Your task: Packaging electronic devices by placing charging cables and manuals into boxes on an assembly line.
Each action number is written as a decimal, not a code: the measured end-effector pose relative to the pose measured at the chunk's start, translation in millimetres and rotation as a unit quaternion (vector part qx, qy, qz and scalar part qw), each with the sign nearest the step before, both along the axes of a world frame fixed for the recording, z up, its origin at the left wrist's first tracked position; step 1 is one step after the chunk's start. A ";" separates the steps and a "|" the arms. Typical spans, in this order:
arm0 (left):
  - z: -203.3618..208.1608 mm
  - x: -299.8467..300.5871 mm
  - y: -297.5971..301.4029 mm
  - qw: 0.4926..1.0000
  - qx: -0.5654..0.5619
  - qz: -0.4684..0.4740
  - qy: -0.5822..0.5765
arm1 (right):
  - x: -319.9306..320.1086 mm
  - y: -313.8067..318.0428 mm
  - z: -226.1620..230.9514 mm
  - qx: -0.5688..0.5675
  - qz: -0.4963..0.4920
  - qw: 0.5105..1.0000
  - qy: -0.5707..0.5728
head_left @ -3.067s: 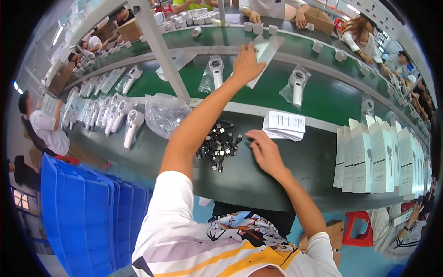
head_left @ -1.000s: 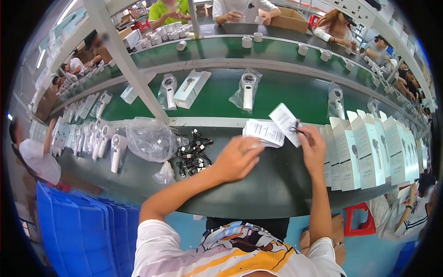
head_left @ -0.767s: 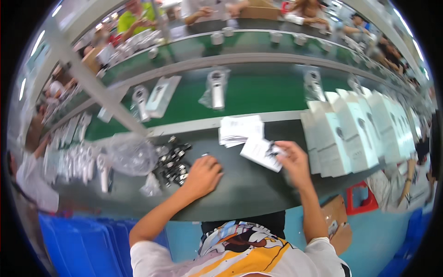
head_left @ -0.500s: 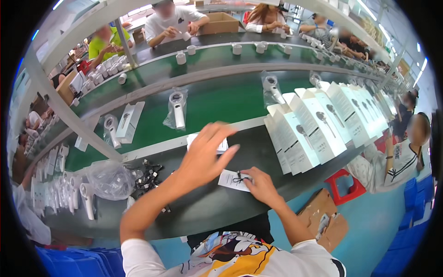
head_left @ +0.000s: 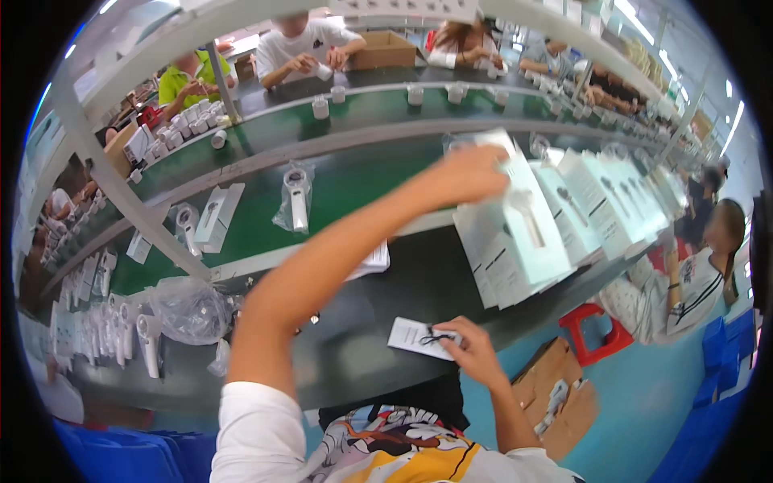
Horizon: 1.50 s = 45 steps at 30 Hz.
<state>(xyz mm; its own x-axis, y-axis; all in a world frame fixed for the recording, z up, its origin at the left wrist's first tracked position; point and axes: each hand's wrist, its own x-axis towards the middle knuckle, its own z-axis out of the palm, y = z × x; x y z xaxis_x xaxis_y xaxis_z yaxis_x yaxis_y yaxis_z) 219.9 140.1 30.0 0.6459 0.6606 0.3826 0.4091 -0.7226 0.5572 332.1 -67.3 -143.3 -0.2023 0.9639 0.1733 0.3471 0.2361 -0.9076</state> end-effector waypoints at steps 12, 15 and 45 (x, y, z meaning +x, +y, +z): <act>-129.3 -119.9 -131.4 0.961 0.048 -0.017 0.271 | 34.9 4.7 2.7 -0.024 -0.025 0.960 0.279; -137.0 -121.0 -156.7 0.971 0.101 0.057 0.208 | 26.4 28.0 -5.8 -0.086 -0.024 0.968 0.235; -48.8 -175.3 -9.3 0.893 0.209 0.383 -0.114 | -54.0 53.3 15.9 -0.004 -0.050 0.984 0.170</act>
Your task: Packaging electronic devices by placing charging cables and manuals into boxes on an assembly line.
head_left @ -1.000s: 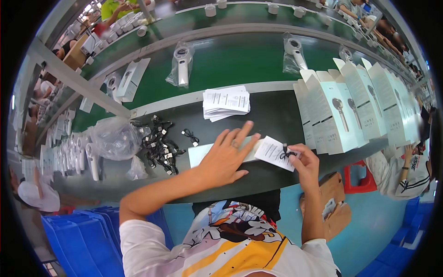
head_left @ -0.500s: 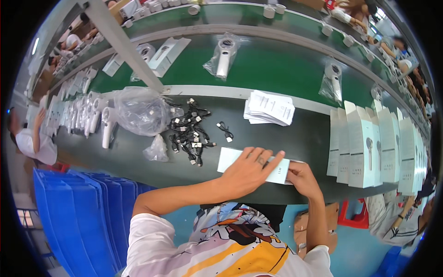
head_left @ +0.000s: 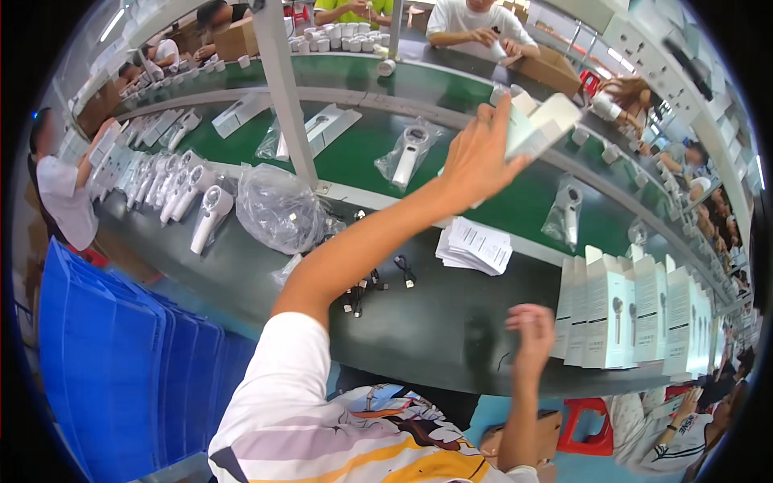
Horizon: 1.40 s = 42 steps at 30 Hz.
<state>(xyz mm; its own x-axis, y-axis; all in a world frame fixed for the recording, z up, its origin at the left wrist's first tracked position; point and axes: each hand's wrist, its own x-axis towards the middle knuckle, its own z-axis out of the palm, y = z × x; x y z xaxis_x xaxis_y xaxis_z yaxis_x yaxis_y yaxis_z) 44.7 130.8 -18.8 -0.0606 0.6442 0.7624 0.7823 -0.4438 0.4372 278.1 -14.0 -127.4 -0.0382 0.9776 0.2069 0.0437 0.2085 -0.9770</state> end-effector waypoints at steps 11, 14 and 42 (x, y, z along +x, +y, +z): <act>-103.3 -47.7 124.6 0.954 -0.186 0.207 0.113 | -117.0 9.6 -30.8 0.108 0.136 0.950 -0.260; -75.7 -49.2 67.2 0.984 -0.080 0.067 0.141 | -132.1 20.0 -38.2 0.190 0.089 0.924 -0.320; -121.7 -2.8 -37.5 0.957 -0.132 -0.211 0.151 | -7.1 42.2 8.0 0.085 0.064 0.982 -0.153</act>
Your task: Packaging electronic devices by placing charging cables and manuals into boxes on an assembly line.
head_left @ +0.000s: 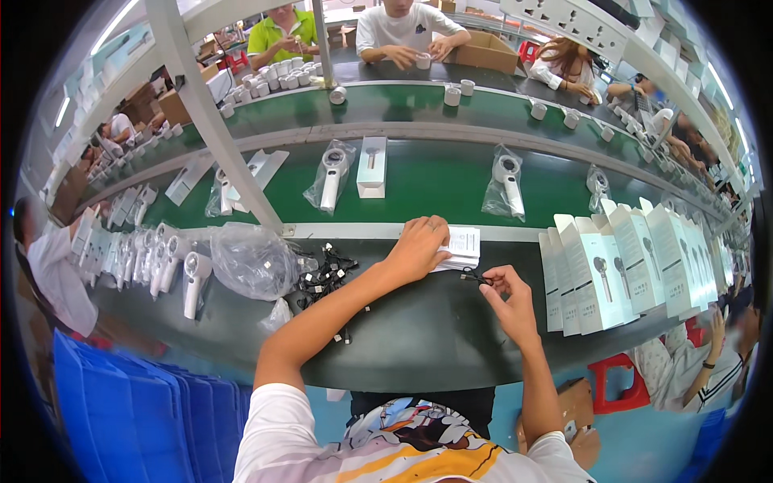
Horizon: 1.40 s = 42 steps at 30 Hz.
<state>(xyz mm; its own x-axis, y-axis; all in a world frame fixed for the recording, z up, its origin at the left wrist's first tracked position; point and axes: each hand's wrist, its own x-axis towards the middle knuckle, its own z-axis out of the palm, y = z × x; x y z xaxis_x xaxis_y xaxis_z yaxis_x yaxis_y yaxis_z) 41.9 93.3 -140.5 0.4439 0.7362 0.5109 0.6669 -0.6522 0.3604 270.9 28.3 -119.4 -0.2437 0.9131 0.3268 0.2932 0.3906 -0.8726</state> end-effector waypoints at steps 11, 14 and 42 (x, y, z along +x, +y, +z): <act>-3.2 3.6 -1.1 0.996 0.060 0.050 -0.052 | 10.3 4.7 -2.0 0.002 -0.035 0.999 0.005; -0.4 5.4 -2.6 0.996 0.068 0.041 -0.049 | 11.0 6.4 1.8 -0.002 -0.041 0.999 0.006; -41.9 31.2 -90.1 0.996 -0.053 -0.069 0.004 | 9.0 -9.2 -51.3 0.119 0.005 0.988 -0.095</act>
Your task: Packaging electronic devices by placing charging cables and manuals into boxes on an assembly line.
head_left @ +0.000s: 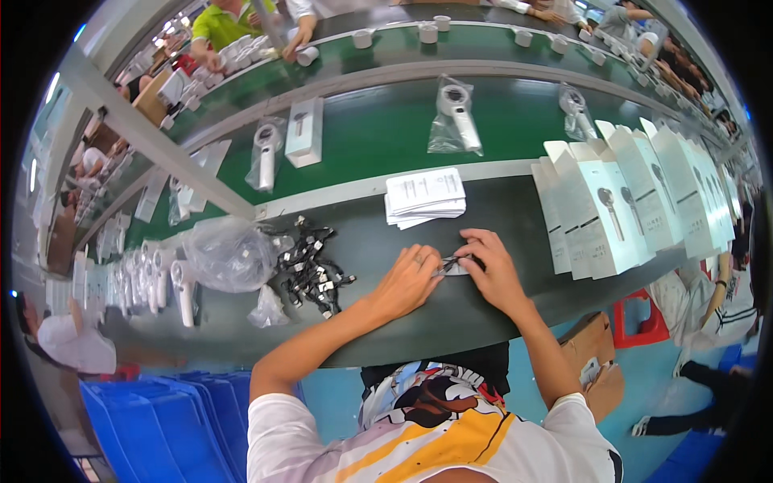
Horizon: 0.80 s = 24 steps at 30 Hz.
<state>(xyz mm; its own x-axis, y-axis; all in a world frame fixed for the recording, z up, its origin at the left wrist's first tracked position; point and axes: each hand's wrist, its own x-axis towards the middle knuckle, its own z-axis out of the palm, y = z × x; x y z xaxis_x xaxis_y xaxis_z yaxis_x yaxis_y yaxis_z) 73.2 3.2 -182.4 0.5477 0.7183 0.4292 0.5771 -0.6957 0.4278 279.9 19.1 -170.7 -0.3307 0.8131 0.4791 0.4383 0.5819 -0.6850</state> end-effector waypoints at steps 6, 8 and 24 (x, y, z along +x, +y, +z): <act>-3.3 -2.8 -7.3 0.999 -0.032 -0.011 0.001 | 5.6 -4.9 -9.9 0.005 0.033 0.996 -0.083; 8.9 0.7 -2.2 0.998 -0.061 -0.017 0.026 | 8.3 -9.7 -12.1 -0.009 0.035 0.995 -0.094; 114.7 178.3 142.5 0.989 -0.053 -0.111 -0.080 | 20.1 -62.8 -2.4 -0.131 -0.082 0.983 0.097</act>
